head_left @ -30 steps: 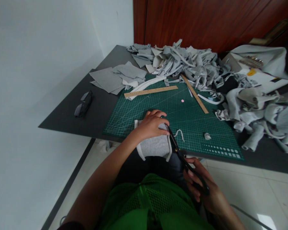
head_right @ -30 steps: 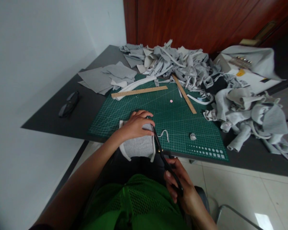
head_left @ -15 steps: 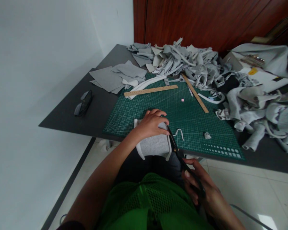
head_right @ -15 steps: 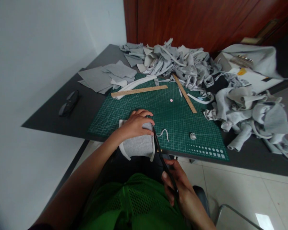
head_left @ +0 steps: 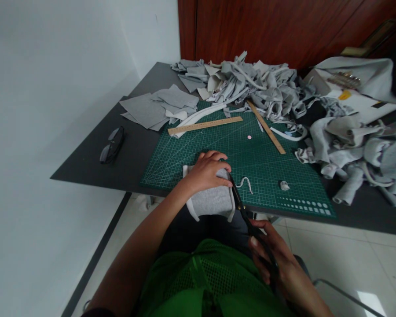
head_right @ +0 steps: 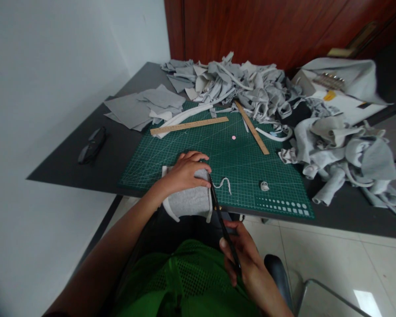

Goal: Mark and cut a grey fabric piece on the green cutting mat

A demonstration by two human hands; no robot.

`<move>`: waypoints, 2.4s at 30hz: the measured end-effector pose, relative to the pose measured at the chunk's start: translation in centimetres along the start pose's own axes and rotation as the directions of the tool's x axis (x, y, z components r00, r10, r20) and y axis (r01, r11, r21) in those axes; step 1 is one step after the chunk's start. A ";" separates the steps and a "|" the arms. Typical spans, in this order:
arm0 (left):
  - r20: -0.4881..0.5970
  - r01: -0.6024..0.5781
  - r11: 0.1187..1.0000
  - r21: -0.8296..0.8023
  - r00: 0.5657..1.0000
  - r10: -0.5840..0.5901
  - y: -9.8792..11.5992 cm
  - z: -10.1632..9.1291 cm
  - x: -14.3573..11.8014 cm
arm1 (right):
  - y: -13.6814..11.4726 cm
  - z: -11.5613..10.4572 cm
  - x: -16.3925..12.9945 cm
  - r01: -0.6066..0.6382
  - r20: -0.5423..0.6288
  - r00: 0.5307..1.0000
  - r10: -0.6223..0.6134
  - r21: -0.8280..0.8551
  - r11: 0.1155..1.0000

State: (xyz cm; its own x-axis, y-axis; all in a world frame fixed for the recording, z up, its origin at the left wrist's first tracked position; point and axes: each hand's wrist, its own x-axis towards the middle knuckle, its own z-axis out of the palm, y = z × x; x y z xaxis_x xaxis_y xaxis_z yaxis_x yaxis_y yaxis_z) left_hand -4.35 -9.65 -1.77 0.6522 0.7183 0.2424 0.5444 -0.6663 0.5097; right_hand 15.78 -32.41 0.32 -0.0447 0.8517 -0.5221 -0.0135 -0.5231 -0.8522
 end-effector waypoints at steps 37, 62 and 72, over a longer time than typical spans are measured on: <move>-0.047 0.006 0.998 -0.061 0.999 -0.009 -0.3 0.1 0.1 | 0.5 0.3 -0.1 0.035 0.006 0.999 -0.035 -0.063 0.997; -0.052 0.010 0.997 -0.074 0.999 -0.013 -0.3 0.1 0.0 | -0.4 -0.3 0.2 0.021 -0.036 0.999 -0.020 0.023 1.000; -0.077 -0.017 0.998 -0.053 0.997 0.013 -0.5 0.4 0.1 | -0.2 -1.3 1.6 0.069 0.019 0.997 -0.068 -0.052 0.996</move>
State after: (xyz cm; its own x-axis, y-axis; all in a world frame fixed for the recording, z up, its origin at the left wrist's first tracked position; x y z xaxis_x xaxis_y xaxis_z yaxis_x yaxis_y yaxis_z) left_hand -4.40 -9.32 -2.36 0.6164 0.7229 0.3121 0.5044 -0.6669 0.5484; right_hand 16.97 -30.92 -0.39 -0.0627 0.8847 -0.4620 0.0356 -0.4606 -0.8869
